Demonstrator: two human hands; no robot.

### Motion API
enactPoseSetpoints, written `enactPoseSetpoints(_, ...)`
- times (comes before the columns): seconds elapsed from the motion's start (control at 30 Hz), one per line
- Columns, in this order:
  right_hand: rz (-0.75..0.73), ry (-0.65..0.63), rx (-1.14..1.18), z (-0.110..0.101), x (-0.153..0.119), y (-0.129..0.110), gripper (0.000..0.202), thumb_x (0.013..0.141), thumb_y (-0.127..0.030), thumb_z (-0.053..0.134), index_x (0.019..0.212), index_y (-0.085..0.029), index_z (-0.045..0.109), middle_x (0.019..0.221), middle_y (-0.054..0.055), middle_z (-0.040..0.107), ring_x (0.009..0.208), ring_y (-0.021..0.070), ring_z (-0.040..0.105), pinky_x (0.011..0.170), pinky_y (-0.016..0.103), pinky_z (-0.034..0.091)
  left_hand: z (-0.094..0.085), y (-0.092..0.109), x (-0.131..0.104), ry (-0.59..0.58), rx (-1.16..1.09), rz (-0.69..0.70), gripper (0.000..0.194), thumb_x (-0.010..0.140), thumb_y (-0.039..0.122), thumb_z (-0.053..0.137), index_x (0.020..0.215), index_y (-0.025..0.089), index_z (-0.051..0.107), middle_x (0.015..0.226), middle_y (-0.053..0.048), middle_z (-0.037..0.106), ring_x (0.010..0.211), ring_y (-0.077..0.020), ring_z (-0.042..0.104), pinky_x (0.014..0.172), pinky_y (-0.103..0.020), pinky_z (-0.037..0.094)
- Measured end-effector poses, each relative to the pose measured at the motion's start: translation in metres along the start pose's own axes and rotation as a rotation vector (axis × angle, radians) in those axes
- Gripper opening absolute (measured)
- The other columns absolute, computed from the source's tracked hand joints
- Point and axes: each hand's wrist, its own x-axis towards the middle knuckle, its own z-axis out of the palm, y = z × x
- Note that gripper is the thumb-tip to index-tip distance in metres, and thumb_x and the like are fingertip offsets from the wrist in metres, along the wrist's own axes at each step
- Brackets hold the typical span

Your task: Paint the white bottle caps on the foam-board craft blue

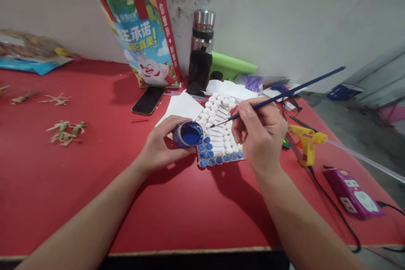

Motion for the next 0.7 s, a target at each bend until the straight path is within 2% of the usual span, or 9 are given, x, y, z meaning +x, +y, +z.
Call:
enactPoseSetpoints(0.17,0.110,-0.049,0.089,-0.008,0.000,0.011,0.024,0.102,-0.042,0.080,0.091,-0.022,0.073,0.068,-0.004,0.068,0.041,0.0074,0.055,0.036,0.024,0.037,0.001,-0.002,-0.001,0.106,-0.042,-0.129,0.063,0.078,0.040,0.101,0.132,0.020,0.075,0.136,-0.014,0.078,0.127,-0.0359,0.074,0.112,-0.050,0.060)
enactPoseSetpoints(0.33,0.173,0.019,0.087,-0.017,-0.010,0.028,0.029,0.098,-0.047,0.084,0.093,-0.022,0.070,0.074,-0.003,0.073,0.048,0.0099,0.065,0.041,0.023,0.047,0.003,-0.005,-0.001,0.161,-0.019,-0.166,0.065,0.075,0.040,0.101,0.131,0.020,0.076,0.136,-0.014,0.078,0.127,-0.0366,0.075,0.109,-0.049,0.061)
enactPoseSetpoints(0.47,0.122,-0.008,0.023,-0.020,-0.014,0.031,0.027,0.103,-0.047,0.078,0.094,-0.023,0.067,0.073,-0.004,0.073,0.046,0.0088,0.062,0.042,0.023,0.047,0.003,-0.008,-0.001,0.184,-0.013,-0.181,0.065,0.073,0.040,0.103,0.131,0.022,0.077,0.136,-0.013,0.078,0.125,-0.0361,0.075,0.106,-0.048,0.061)
enactPoseSetpoints(0.7,-0.019,-0.158,-0.241,-0.019,-0.024,0.032,0.017,0.111,-0.034,0.065,0.098,-0.024,0.066,0.078,-0.004,0.070,0.052,0.0069,0.064,0.049,0.022,0.048,0.005,-0.006,-0.001,0.208,-0.021,-0.184,0.061,0.074,0.035,0.102,0.129,0.022,0.077,0.136,-0.012,0.078,0.124,-0.0348,0.075,0.105,-0.048,0.060)
